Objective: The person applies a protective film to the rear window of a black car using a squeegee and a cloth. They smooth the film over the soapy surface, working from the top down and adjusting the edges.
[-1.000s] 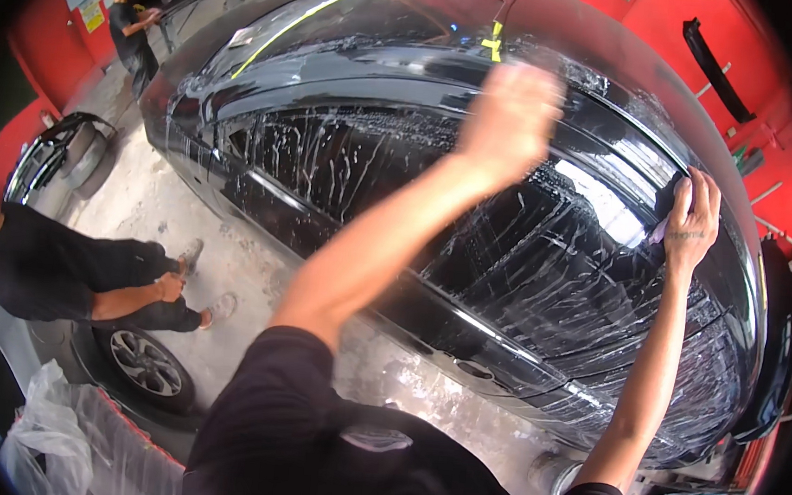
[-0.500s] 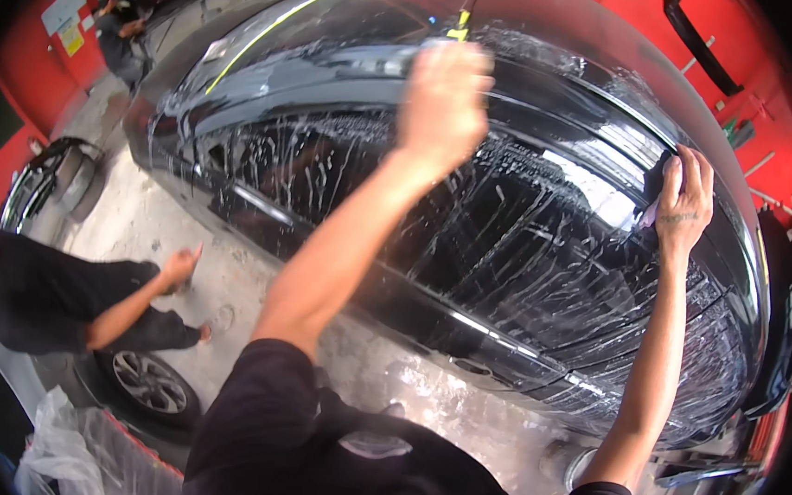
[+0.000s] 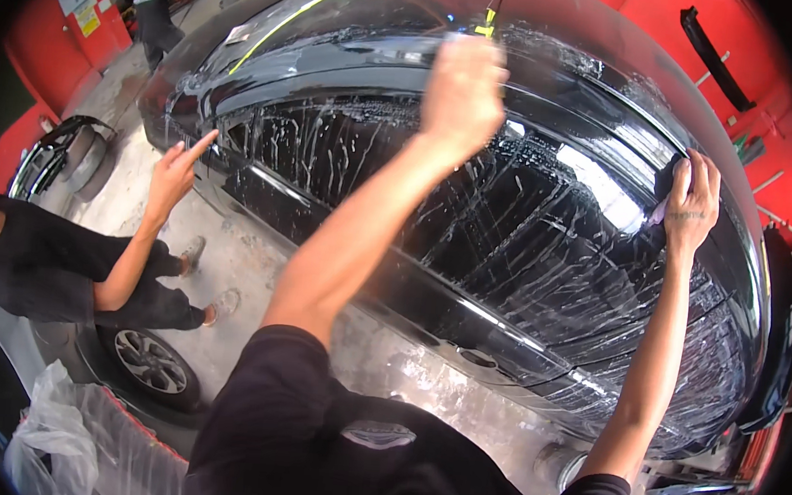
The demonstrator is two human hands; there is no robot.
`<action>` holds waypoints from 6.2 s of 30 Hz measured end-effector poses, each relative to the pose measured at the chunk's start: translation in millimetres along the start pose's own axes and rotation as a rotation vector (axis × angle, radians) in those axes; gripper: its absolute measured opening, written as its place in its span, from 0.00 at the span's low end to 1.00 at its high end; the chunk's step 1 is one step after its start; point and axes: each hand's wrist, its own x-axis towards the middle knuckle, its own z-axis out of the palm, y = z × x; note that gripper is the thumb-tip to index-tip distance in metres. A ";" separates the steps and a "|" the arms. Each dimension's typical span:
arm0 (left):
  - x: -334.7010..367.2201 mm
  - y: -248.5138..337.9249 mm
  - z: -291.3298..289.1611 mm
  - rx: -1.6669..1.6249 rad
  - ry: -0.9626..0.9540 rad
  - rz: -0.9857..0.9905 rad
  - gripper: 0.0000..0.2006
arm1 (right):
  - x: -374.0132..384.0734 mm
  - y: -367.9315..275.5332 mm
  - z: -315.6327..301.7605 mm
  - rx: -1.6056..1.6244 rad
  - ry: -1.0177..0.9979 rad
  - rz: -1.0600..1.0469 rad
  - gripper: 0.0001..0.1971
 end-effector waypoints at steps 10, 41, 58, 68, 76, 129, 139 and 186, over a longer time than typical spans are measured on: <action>-26.5 -158.6 -60.6 0.288 0.033 -0.016 0.12 | -2.5 8.4 -5.5 -0.009 0.027 0.024 0.14; -56.0 -17.7 -18.1 0.111 -0.076 0.128 0.19 | -6.4 11.5 -9.7 0.042 0.057 -0.032 0.14; -72.2 -17.6 -39.4 0.143 -0.019 -0.104 0.18 | -3.9 10.9 -8.3 0.004 0.067 -0.088 0.14; 9.5 163.5 14.4 -0.459 0.079 -0.006 0.18 | -8.0 65.7 -40.8 0.039 -0.090 -0.164 0.13; -5.8 103.4 52.9 0.028 -0.057 0.122 0.22 | -38.0 147.3 -72.4 -0.042 0.137 0.119 0.14; 29.5 311.5 148.8 -0.065 -0.103 0.413 0.18 | -64.4 232.2 -102.8 -0.080 0.324 0.208 0.12; 21.5 171.2 87.5 0.006 -0.109 0.307 0.19 | -72.3 254.7 -108.1 -0.116 0.298 0.238 0.14; -21.0 305.6 131.4 -0.142 -0.154 0.589 0.20 | -70.4 257.3 -106.8 -0.130 0.205 0.221 0.15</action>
